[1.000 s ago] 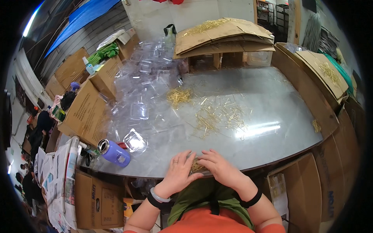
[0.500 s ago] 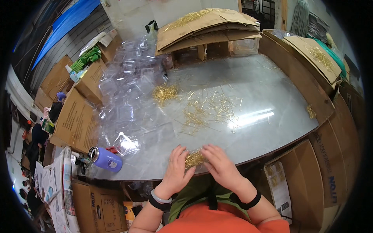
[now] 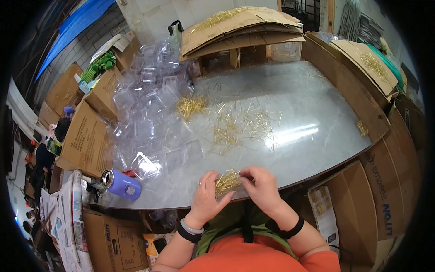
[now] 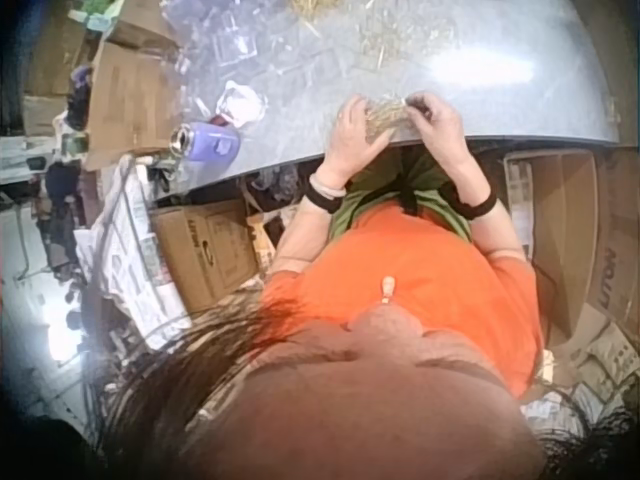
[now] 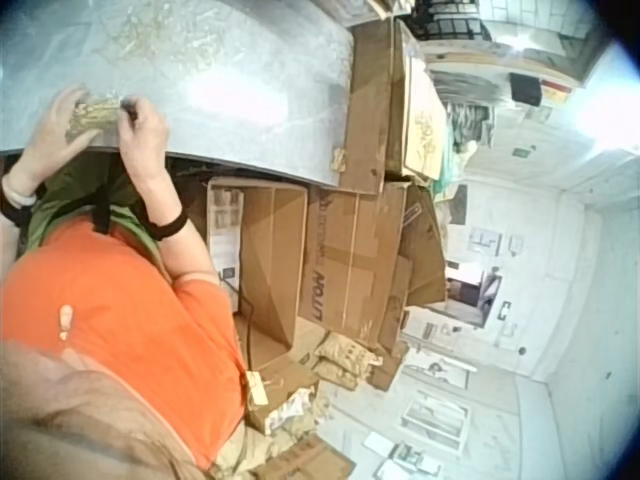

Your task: Sorting and packing small gold-colored metal pins or components into small plastic containers and bags.

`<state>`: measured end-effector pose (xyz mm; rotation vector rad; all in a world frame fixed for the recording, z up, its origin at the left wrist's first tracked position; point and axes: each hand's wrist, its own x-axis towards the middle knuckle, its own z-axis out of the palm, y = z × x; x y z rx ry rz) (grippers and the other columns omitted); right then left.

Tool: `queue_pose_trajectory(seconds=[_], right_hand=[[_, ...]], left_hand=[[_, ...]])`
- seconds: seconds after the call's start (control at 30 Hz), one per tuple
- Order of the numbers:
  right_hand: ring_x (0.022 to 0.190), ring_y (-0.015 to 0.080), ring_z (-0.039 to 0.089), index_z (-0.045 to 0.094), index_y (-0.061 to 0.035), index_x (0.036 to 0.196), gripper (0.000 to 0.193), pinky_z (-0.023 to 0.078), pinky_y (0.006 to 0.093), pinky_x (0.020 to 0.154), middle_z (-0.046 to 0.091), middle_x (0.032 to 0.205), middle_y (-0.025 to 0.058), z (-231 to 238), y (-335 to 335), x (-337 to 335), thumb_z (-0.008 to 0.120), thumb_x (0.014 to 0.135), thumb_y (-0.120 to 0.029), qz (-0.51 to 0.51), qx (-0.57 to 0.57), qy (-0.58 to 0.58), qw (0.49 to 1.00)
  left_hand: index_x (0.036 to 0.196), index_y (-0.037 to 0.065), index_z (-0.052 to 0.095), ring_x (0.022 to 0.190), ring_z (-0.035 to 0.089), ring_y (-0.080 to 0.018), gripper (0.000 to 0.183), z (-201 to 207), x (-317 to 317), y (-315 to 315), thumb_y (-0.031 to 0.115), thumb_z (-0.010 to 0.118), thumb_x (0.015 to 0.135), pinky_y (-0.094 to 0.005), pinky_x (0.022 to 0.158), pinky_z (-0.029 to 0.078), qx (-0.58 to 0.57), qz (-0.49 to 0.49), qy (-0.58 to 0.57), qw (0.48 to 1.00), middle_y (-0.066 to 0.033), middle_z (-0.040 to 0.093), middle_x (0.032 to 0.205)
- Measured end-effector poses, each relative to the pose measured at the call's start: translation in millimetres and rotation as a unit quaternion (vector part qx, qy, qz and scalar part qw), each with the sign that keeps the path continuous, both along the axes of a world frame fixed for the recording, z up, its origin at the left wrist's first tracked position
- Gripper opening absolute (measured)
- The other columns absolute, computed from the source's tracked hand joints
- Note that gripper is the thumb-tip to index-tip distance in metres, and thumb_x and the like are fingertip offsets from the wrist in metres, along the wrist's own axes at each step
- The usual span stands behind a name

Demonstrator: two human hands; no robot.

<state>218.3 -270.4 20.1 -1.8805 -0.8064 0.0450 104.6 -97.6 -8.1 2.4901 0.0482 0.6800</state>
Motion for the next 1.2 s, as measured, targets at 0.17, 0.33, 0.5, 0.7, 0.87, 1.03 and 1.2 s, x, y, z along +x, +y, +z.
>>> queue_pose_trajectory(seconds=[0.17,0.33,0.5,0.7,0.87,1.03,1.2], right_hand=[[0.091,0.0313,0.066,0.070,-0.0025,0.101,0.013,0.053,0.0393,0.081,0.066,0.099,0.0131,-4,-1,-11,0.072,0.089,-0.004,0.011,0.013,-0.053,0.998],[0.092,0.0313,0.065,0.070,-0.0028,0.105,0.015,0.053,0.0378,0.082,0.063,0.105,0.0140,-2,-10,-12,0.072,0.091,-0.007,0.027,-0.020,-0.066,0.997],[0.094,0.0233,0.064,0.069,-0.0024,0.112,0.016,0.054,0.0345,0.083,0.065,0.106,0.0089,-6,-11,-4,0.066,0.098,-0.012,0.051,-0.019,-0.010,0.998],[0.104,0.0242,0.063,0.053,0.0033,0.135,0.049,0.055,0.0381,0.096,0.060,0.124,0.0170,-24,-37,22,0.038,0.113,-0.038,0.035,0.388,0.495,0.776],[0.121,0.0370,0.060,0.048,0.0037,0.138,0.055,0.050,0.0501,0.110,0.057,0.130,0.0249,-21,-46,21,0.034,0.113,-0.044,0.104,0.550,0.640,0.526],[0.118,0.0353,0.061,0.050,0.0043,0.135,0.053,0.051,0.0492,0.108,0.057,0.129,0.0237,-20,-41,17,0.035,0.113,-0.042,0.085,0.565,0.613,0.546],[0.101,0.0280,0.063,0.053,-0.0021,0.136,0.034,0.052,0.0407,0.092,0.061,0.116,0.0140,-39,-72,-11,0.053,0.107,-0.020,-0.172,0.226,0.094,0.954]], left_hand=[[0.136,-0.006,0.044,0.128,0.048,-0.0443,0.071,0,0,0,0.031,0.079,0.087,-0.0493,0.106,0.045,0.000,-0.007,-0.005,1.000,-0.0246,0.048,0.135],[0.135,-0.002,0.048,0.124,0.051,-0.0419,0.067,-1,0,-2,0.034,0.080,0.088,-0.0486,0.103,0.046,0.018,-0.003,0.010,1.000,-0.0223,0.050,0.135],[0.134,0.000,0.050,0.122,0.051,-0.0414,0.063,2,-2,-4,0.035,0.078,0.089,-0.0486,0.102,0.046,0.022,0.006,0.019,1.000,-0.0208,0.049,0.134],[0.133,0.000,0.052,0.121,0.052,-0.0424,0.062,2,-2,-5,0.035,0.078,0.089,-0.0492,0.101,0.047,0.006,0.011,0.015,1.000,-0.0216,0.050,0.133],[0.132,0.000,0.053,0.120,0.052,-0.0426,0.061,1,-3,-3,0.034,0.078,0.089,-0.0489,0.101,0.047,-0.001,0.009,0.020,1.000,-0.0219,0.050,0.132],[0.131,0.000,0.053,0.120,0.052,-0.0423,0.060,4,-2,-6,0.034,0.078,0.088,-0.0486,0.102,0.046,-0.002,0.006,0.018,1.000,-0.0220,0.050,0.133],[0.132,0.000,0.053,0.121,0.052,-0.0423,0.060,2,-2,-5,0.034,0.078,0.088,-0.0488,0.102,0.046,0.012,0.013,0.031,0.999,-0.0222,0.051,0.133]])
